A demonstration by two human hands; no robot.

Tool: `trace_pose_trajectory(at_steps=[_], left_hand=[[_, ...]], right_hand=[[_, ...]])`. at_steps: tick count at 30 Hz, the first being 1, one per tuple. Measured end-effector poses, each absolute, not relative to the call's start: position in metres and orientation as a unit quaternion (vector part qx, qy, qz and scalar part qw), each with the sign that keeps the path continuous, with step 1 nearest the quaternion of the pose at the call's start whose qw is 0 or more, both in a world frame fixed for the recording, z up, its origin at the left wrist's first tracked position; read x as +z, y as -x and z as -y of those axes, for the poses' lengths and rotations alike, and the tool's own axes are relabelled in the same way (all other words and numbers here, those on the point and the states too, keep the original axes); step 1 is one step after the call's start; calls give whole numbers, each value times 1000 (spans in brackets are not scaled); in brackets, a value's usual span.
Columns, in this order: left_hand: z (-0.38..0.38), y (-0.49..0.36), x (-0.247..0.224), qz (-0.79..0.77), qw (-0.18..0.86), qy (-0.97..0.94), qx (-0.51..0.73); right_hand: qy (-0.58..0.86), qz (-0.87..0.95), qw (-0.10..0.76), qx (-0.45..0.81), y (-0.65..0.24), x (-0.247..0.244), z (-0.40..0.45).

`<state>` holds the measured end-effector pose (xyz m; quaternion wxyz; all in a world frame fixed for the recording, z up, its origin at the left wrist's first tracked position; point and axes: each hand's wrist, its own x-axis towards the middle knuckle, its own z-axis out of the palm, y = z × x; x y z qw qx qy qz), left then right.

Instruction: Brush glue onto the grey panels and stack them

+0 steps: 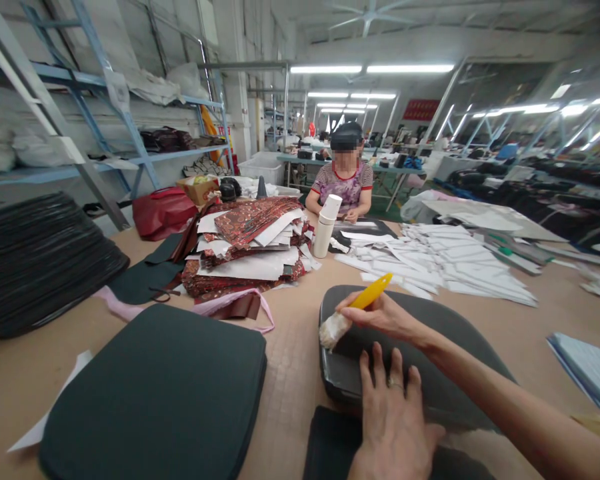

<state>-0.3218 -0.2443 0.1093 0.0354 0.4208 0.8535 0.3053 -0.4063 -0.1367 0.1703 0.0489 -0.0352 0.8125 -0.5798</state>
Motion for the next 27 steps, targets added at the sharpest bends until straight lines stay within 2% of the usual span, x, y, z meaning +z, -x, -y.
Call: trace_pose_trajectory(at_steps=[6, 14, 17, 22, 27], left_hand=[[242, 324, 110, -856, 67, -416, 298], [242, 330, 113, -843, 124, -423, 307], [239, 330, 107, -850, 105, -421, 299], [234, 330, 92, -856, 22, -432, 282], [232, 330, 75, -860, -82, -430, 263]], right_hand=[[-32, -812, -91, -576, 459, 150, 120], [-87, -826, -174, -529, 465, 157, 72], [-57, -835, -157, -524, 464, 168, 70], [1, -859, -44, -509, 474, 173, 65], [-19, -864, -48, -501, 464, 169, 27]])
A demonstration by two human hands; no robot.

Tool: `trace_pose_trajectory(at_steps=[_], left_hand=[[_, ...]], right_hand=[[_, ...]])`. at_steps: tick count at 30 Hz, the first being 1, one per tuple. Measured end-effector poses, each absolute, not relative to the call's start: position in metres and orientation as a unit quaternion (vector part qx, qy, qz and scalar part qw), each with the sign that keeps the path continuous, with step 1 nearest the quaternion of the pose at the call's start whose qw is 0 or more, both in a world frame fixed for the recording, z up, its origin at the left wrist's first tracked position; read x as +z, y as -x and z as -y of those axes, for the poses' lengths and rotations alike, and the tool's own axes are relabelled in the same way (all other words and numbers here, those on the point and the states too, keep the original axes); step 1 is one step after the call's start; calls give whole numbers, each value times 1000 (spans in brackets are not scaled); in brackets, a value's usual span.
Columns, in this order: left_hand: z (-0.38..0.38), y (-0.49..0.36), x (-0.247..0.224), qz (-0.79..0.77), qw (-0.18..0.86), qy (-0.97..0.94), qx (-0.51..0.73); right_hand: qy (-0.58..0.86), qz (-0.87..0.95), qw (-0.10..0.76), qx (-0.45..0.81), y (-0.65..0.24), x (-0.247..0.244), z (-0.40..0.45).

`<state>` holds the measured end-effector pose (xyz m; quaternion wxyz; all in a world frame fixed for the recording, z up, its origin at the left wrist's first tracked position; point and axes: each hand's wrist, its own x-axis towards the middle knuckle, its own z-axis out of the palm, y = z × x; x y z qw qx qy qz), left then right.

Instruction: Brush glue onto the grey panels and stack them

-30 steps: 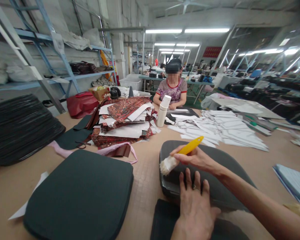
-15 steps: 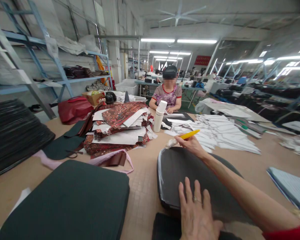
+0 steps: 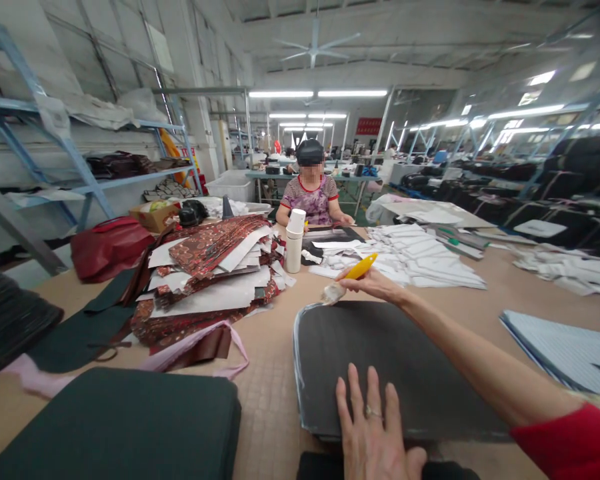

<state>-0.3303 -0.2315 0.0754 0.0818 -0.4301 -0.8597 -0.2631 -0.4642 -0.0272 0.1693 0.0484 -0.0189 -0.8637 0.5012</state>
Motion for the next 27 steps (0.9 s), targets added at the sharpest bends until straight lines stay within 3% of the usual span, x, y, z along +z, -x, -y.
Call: trace_pose_trajectory(at_steps=[16, 27], left_hand=[[235, 340, 58, 839, 252, 461, -144], [232, 339, 64, 844, 268, 439, -152]], right_hand=[[128, 859, 138, 477, 369, 156, -82], [226, 834, 240, 442, 305, 161, -104]])
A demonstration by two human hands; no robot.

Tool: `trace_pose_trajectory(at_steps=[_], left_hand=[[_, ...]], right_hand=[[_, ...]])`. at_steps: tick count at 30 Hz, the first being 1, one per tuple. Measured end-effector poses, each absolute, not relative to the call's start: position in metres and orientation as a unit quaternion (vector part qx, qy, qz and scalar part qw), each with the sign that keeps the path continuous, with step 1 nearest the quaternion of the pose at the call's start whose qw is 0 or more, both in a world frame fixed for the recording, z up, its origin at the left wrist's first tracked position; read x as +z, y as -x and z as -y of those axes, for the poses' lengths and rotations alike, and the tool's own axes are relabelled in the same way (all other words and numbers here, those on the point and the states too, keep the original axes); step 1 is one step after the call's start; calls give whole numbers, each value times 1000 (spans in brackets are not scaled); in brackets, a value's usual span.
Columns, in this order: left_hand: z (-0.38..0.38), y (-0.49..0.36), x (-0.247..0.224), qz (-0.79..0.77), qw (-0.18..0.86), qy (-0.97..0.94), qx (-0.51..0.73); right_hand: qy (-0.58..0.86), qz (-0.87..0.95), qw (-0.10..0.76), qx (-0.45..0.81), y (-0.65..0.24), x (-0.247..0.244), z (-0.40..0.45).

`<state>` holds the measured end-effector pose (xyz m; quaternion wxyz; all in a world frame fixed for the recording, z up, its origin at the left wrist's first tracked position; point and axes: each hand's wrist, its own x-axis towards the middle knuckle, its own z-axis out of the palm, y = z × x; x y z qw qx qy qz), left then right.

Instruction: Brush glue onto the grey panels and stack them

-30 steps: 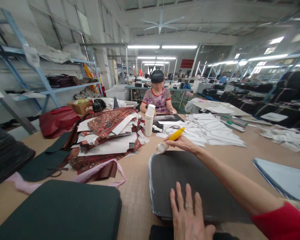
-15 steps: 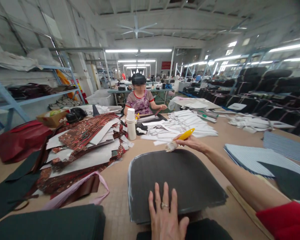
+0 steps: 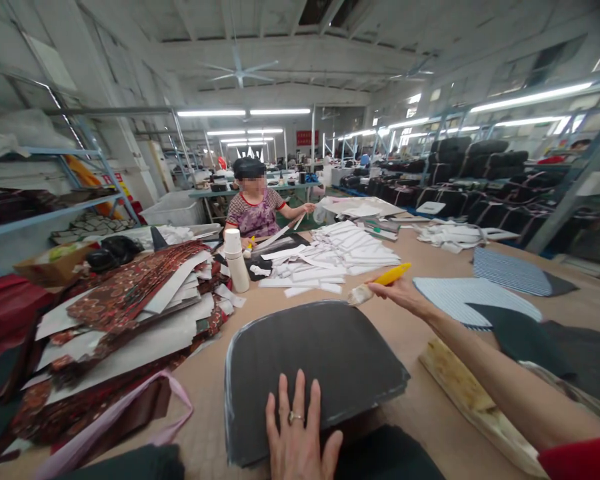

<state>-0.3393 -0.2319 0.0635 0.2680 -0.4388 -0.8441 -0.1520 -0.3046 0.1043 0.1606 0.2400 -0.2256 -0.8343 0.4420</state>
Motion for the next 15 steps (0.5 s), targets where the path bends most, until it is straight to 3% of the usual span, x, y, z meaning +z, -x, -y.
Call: trace_pose_trajectory(at_steps=[15], left_hand=[[235, 345, 67, 840, 279, 459, -78]], right_hand=[[307, 807, 323, 388, 285, 134, -55]])
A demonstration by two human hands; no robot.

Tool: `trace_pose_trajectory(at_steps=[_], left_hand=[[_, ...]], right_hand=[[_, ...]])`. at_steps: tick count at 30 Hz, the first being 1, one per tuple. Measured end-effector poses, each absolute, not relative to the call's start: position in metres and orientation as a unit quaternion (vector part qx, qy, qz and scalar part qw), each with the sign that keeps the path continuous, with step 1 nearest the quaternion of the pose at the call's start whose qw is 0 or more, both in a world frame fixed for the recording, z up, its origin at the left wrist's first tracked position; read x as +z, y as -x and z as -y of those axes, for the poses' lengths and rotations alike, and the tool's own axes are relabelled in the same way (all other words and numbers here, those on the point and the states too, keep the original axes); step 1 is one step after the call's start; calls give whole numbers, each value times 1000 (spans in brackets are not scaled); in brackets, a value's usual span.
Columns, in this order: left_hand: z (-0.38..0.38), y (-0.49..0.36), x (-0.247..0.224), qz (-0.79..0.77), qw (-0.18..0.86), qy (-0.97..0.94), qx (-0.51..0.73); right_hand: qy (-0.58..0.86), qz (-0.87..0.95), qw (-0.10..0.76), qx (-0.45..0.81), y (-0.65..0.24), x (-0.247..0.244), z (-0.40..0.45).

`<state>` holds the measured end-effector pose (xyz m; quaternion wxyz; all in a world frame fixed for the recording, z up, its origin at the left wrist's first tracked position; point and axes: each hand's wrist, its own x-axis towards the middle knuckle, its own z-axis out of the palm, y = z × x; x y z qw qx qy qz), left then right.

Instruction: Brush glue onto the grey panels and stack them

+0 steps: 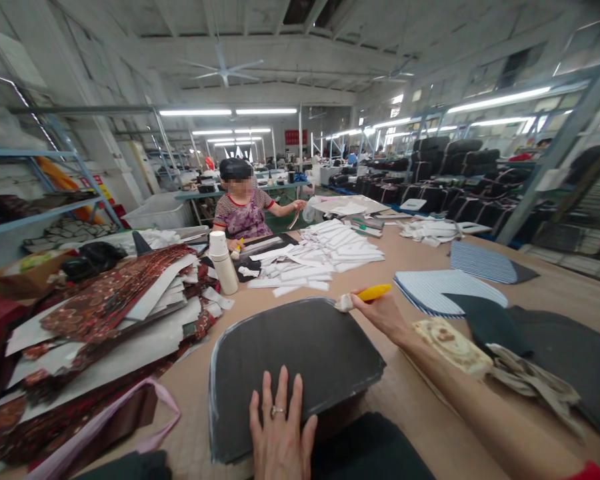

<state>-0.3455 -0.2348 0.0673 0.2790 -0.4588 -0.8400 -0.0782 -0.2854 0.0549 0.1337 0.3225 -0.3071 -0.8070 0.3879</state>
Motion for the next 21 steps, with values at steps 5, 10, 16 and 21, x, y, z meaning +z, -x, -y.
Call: trace_pose_trajectory(at_steps=[5, 10, 16, 21], left_hand=[[237, 349, 68, 833, 284, 468, -77], [236, 349, 71, 833, 268, 477, -87], [230, 341, 79, 856, 215, 457, -111], [242, 339, 116, 867, 74, 441, -220]], right_hand=[[327, 810, 326, 363, 258, 135, -36], [348, 822, 316, 322, 226, 136, -7], [343, 835, 375, 214, 170, 132, 44], [347, 801, 417, 254, 145, 150, 82]])
